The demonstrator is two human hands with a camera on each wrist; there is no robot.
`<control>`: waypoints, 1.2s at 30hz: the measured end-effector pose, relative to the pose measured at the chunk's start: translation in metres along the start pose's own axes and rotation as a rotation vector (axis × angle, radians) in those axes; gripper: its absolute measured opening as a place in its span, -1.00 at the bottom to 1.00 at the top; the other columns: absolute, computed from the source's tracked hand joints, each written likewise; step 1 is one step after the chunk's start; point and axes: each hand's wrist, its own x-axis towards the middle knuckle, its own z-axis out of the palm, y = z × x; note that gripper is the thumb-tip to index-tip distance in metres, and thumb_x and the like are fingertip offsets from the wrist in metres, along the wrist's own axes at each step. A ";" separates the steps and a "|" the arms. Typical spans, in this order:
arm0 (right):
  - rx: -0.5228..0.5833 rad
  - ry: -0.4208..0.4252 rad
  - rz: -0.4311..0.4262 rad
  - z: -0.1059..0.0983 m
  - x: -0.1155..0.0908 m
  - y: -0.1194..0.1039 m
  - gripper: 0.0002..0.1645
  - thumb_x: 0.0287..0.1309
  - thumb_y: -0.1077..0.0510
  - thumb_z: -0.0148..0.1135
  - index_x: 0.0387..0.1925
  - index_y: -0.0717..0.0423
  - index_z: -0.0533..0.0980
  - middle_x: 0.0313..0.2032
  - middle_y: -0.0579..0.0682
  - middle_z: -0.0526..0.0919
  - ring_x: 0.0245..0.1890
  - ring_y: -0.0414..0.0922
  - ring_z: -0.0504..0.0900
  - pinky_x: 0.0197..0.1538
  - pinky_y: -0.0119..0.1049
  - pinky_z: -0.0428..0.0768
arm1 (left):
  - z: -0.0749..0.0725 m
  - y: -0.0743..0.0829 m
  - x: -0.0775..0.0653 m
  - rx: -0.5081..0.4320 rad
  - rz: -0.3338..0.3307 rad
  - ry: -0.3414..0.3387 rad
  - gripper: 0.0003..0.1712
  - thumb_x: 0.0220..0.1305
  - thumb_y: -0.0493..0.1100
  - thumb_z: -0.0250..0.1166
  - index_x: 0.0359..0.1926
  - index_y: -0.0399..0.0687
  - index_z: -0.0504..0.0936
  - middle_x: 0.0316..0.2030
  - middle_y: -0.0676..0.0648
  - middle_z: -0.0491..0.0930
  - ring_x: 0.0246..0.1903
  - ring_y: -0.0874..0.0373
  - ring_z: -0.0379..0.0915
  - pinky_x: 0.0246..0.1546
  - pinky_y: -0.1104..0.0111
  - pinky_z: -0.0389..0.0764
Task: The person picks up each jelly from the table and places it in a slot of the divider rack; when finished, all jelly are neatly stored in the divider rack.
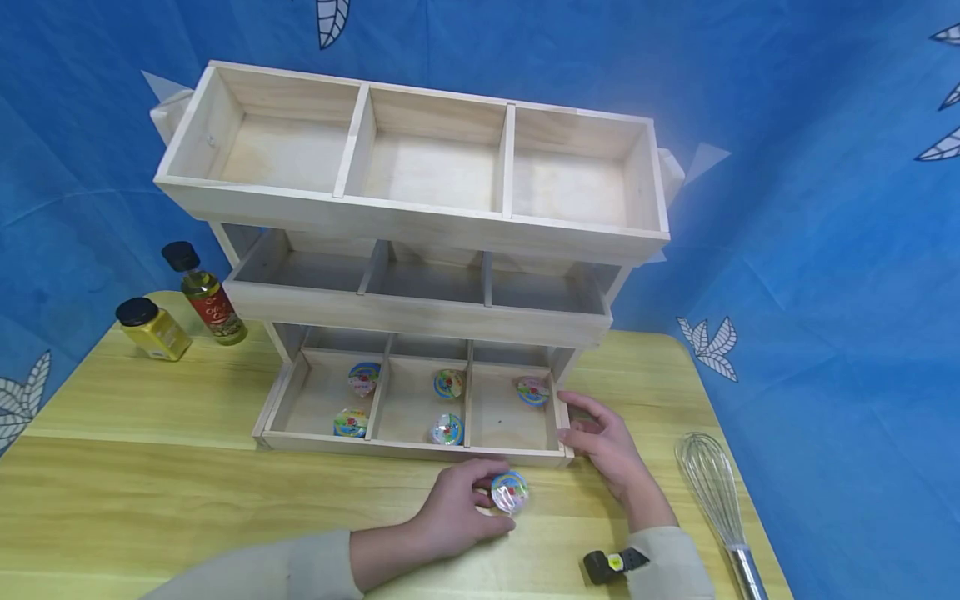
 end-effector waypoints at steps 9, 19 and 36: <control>-0.008 -0.004 -0.004 0.000 0.000 0.001 -0.27 0.15 0.43 0.30 0.35 0.39 0.30 0.28 0.25 0.28 -0.01 -0.05 0.58 -0.06 -0.24 0.67 | 0.004 -0.007 0.004 0.044 0.036 0.017 -0.32 -0.21 -0.45 0.57 0.07 -0.30 0.63 -0.16 0.02 0.64 -0.44 0.36 0.50 -0.36 0.52 0.62; -0.010 -0.002 -0.017 0.001 0.000 0.001 -0.28 0.13 0.43 0.30 0.34 0.37 0.32 0.26 0.23 0.31 -0.01 -0.05 0.59 -0.07 -0.24 0.68 | 0.005 -0.008 0.006 0.029 0.042 0.028 -0.40 -0.21 -0.47 0.56 -0.01 -0.25 0.67 -0.29 0.11 0.63 -0.48 0.36 0.50 -0.42 0.52 0.62; -0.001 0.002 -0.003 -0.001 0.000 0.000 -0.24 0.12 0.42 0.33 0.35 0.39 0.29 0.25 0.17 0.32 -0.01 -0.06 0.58 -0.07 -0.23 0.68 | 0.003 -0.007 0.010 0.036 0.066 -0.031 -0.42 -0.23 -0.50 0.55 -0.04 -0.28 0.68 -0.39 0.15 0.58 -0.51 0.36 0.47 -0.45 0.51 0.62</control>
